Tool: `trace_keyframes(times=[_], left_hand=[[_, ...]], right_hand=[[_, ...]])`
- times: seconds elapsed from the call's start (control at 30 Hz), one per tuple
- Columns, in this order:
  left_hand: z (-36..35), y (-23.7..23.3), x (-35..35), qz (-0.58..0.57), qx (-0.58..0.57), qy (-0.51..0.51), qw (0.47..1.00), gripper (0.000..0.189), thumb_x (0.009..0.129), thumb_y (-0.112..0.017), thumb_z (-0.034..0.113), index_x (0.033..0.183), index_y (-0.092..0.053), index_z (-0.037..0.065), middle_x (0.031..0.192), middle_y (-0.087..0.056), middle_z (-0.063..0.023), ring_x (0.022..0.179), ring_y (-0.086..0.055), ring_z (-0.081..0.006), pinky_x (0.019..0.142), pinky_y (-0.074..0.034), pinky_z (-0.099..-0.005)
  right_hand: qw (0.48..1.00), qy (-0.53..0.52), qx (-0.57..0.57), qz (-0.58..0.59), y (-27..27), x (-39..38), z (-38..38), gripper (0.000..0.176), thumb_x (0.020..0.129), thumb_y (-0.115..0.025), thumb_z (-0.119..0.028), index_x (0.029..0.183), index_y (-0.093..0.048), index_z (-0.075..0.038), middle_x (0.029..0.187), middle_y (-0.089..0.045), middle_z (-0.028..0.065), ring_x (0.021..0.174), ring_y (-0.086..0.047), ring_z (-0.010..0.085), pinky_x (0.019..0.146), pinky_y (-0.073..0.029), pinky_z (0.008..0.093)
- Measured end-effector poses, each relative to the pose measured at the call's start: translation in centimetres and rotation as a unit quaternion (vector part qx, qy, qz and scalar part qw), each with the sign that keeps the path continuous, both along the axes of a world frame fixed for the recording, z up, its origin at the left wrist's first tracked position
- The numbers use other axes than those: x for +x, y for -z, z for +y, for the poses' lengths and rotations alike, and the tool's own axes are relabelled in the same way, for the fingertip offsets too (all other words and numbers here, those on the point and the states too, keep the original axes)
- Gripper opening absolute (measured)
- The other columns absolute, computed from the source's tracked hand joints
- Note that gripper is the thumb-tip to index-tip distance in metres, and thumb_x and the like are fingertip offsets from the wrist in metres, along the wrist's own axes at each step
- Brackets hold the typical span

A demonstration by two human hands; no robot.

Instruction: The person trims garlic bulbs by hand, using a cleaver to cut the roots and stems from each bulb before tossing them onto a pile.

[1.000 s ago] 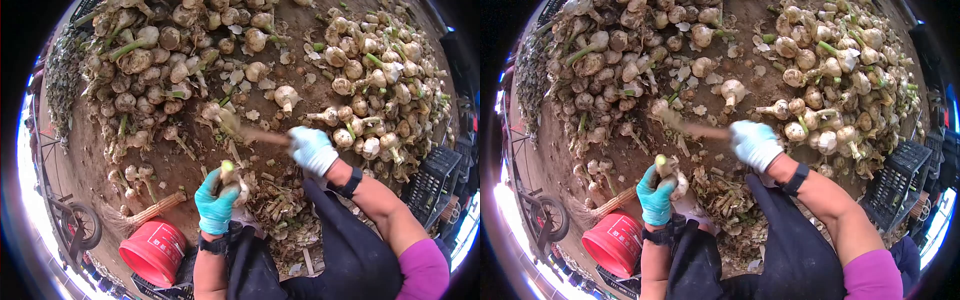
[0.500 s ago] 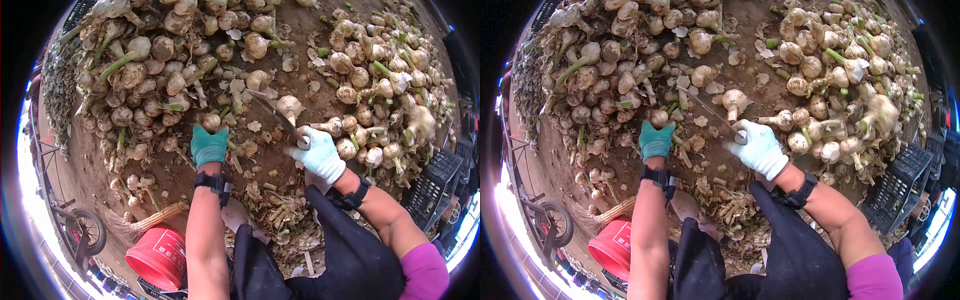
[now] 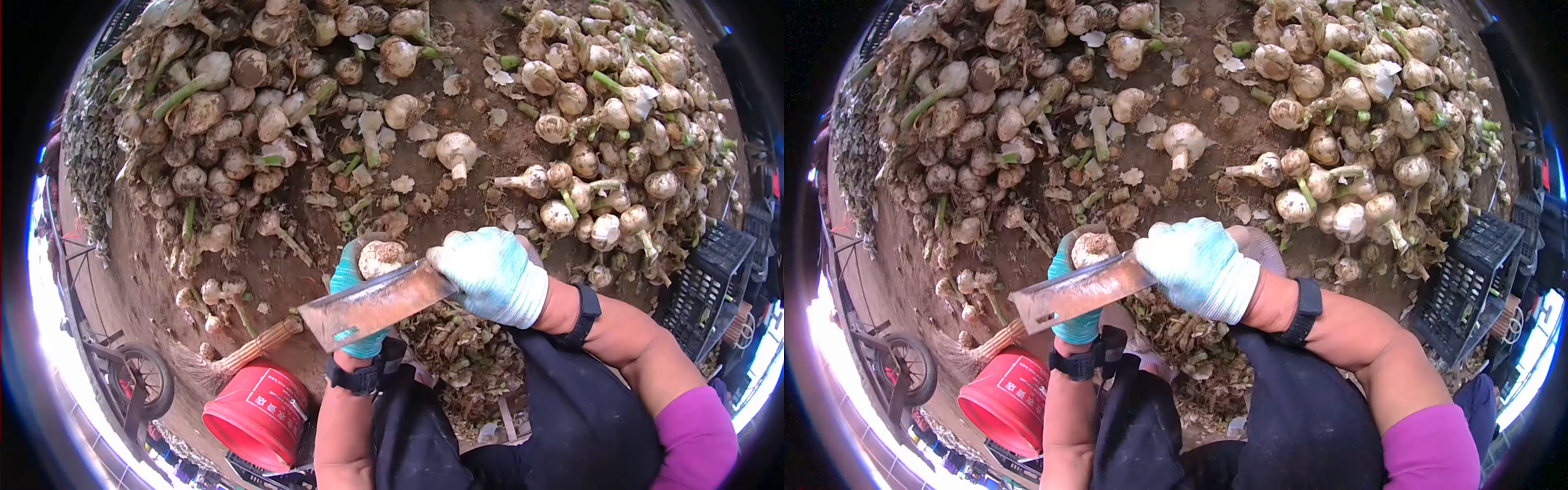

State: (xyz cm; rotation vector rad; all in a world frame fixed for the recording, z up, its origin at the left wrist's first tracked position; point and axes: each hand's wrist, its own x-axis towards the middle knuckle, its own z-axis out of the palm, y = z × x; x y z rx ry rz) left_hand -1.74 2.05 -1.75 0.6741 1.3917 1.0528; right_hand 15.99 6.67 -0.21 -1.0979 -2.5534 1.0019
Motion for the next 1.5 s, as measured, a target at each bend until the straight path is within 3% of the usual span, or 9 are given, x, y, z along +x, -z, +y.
trace_keyframes(times=[0.17, 0.37, 0.43, 0.63, 0.77, 0.9, 1.17, 1.43, 1.5], left_hand=[[-1.2, -2.1, 0.6, 0.106, -0.029, 0.012, 0.994, 0.028, 0.077, -0.054, 0.002, 0.105, -0.052, -0.002, 0.091, -0.061, -0.0074, 0.08, -0.058, -0.0138, 0.073, -0.049, -0.026], [-2.9, -3.6, 0.9, -0.131, -0.065, -0.075, 0.986, 0.036, 0.072, -0.063, 0.0, 0.105, -0.049, 0.0, 0.09, -0.06, -0.0064, 0.082, -0.058, -0.0124, 0.072, -0.049, -0.0245], [-3.1, -6.0, 1.5, 0.092, 0.018, 0.189, 0.977, 0.046, 0.064, -0.071, 0.003, 0.105, -0.05, 0.002, 0.089, -0.06, -0.0053, 0.081, -0.057, -0.0107, 0.073, -0.048, -0.0236], [-2.7, -1.0, 2.0, 0.134, 0.028, 0.106, 0.985, 0.074, 0.059, -0.078, 0.014, 0.122, -0.041, 0.001, 0.102, -0.055, -0.0098, 0.09, -0.055, -0.0166, 0.077, -0.047, -0.0282], [-3.1, -0.5, 1.9, 0.354, 0.15, 0.13, 0.914, 0.08, 0.063, -0.078, 0.029, 0.125, -0.036, 0.001, 0.105, -0.053, -0.0129, 0.09, -0.055, -0.0213, 0.074, -0.049, -0.0283], [-3.3, -0.9, 0.8, -0.237, -0.116, -0.139, 0.955, 0.047, 0.082, -0.055, 0.042, 0.108, -0.049, 0.003, 0.101, -0.056, -0.0098, 0.091, -0.056, -0.0205, 0.08, -0.047, -0.0329], [-2.0, -0.5, 0.5, -0.378, -0.102, -0.143, 0.909, 0.063, 0.058, -0.064, 0.009, 0.116, -0.044, -0.003, 0.105, -0.052, -0.0211, 0.088, -0.056, -0.0314, 0.081, -0.048, -0.039], [-1.8, -0.6, -0.2, -0.463, -0.116, -0.148, 0.866, 0.053, 0.055, -0.059, 0.013, 0.107, -0.051, 0.003, 0.103, -0.055, -0.0165, 0.091, -0.056, -0.0332, 0.071, -0.049, -0.0458], [-1.1, -1.4, -0.4, -0.527, -0.021, -0.08, 0.846, 0.046, 0.054, -0.06, 0.015, 0.098, -0.054, 0.002, 0.099, -0.056, -0.0183, 0.083, -0.057, -0.0318, 0.061, -0.049, -0.0427]], right_hand=[[0.996, 0.016, 0.059, 0.064, 0.6, -0.5, -1.8, 0.02, 0.061, -0.06, -0.011, 0.08, -0.054, -0.007, 0.067, -0.051, 0.0088, 0.058, -0.056, 0.0262, 0.051, -0.043, 0.0364], [0.985, 0.052, 0.125, 0.105, 3.3, -0.2, -2.0, 0.019, 0.06, -0.06, -0.01, 0.078, -0.056, -0.006, 0.068, -0.054, 0.0112, 0.058, -0.056, 0.0282, 0.051, -0.045, 0.038], [0.967, 0.185, -0.074, -0.158, 4.2, 0.9, 0.5, 0.014, 0.069, -0.062, -0.016, 0.075, -0.058, -0.004, 0.072, -0.06, 0.0166, 0.065, -0.06, 0.0293, 0.057, -0.048, 0.0383], [0.76, 0.278, -0.555, 0.194, 0.3, 0.6, -0.2, 0.029, 0.07, -0.07, -0.024, 0.09, -0.063, -0.004, 0.073, -0.063, 0.0052, 0.066, -0.057, 0.0102, 0.059, -0.047, 0.0241], [0.741, 0.262, -0.556, 0.27, -0.3, -0.6, -0.9, 0.031, 0.069, -0.071, -0.016, 0.095, -0.061, -0.003, 0.078, -0.061, 0.0019, 0.071, -0.055, 0.0063, 0.063, -0.046, 0.022], [0.854, 0.193, -0.387, 0.29, -0.4, -0.4, -1.3, 0.026, 0.072, -0.071, -0.017, 0.091, -0.06, -0.003, 0.077, -0.062, 0.0019, 0.071, -0.055, 0.0063, 0.066, -0.046, 0.0234], [0.908, 0.252, -0.28, 0.184, -1.4, 1.1, -0.4, 0.027, 0.067, -0.071, -0.012, 0.091, -0.061, -0.004, 0.075, -0.063, 0.0077, 0.069, -0.061, 0.0127, 0.063, -0.047, 0.0244], [0.974, 0.13, -0.022, 0.183, 3.6, 2.2, -0.3, 0.019, 0.065, -0.061, -0.009, 0.084, -0.057, -0.007, 0.071, -0.056, 0.0106, 0.063, -0.057, 0.0308, 0.054, -0.047, 0.0365], [0.98, 0.165, -0.102, -0.032, 5.8, 3.4, -0.5, 0.016, 0.066, -0.059, -0.01, 0.082, -0.058, -0.007, 0.066, -0.057, 0.0112, 0.061, -0.057, 0.0317, 0.054, -0.047, 0.0377]])
